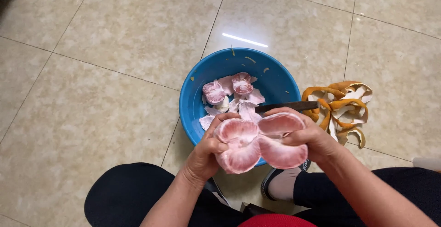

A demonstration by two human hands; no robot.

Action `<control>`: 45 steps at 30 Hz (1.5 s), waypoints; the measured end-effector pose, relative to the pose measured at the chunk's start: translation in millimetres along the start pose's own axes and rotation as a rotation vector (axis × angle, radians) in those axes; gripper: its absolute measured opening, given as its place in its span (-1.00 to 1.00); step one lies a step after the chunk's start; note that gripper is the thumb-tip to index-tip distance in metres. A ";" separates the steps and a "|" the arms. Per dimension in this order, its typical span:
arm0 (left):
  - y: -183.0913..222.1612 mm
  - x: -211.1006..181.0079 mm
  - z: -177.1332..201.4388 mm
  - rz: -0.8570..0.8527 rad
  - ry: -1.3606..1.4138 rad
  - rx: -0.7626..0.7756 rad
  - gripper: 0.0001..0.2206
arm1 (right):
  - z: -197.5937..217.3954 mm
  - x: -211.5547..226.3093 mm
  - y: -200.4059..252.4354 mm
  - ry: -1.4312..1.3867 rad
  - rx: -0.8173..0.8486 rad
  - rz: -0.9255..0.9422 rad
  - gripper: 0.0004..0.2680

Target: Separating the segments of a peeled pomelo using a knife and hands

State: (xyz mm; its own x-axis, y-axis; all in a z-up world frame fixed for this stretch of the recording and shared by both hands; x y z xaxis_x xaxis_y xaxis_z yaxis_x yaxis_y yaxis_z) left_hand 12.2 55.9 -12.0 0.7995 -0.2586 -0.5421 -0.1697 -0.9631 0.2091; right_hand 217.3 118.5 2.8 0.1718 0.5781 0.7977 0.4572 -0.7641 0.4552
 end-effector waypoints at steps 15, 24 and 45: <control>9.8 -99.7 75.7 -0.400 0.509 -0.444 -0.38 | 74.4 -107.2 -102.1 0.656 -0.351 0.118 -0.48; 8.8 -90.3 70.4 -0.318 0.429 -0.648 -0.55 | 103.4 -208.0 -234.7 1.221 -0.309 -0.075 -0.55; -33.1 -42.0 48.8 -0.176 -0.222 -0.530 -0.46 | -82.7 0.3 -81.0 0.548 0.063 0.419 -0.55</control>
State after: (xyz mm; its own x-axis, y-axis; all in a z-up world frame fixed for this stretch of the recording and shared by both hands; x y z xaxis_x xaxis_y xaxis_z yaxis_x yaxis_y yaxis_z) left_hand -43.9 94.9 -35.9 0.6403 -0.1636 -0.7505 0.3103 -0.8387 0.4476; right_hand 108.2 156.9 -1.2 -0.1131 -0.0026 0.9936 0.5011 -0.8636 0.0548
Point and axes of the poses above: each hand's wrist, its own y-axis away from the middle knuckle, its own z-axis out of the back of the hand, x = y × z, the point moved 6 cm from there along -y, towards the middle knuckle, and after that the axes turned 2 degrees about -z, right-handed, at the moved point
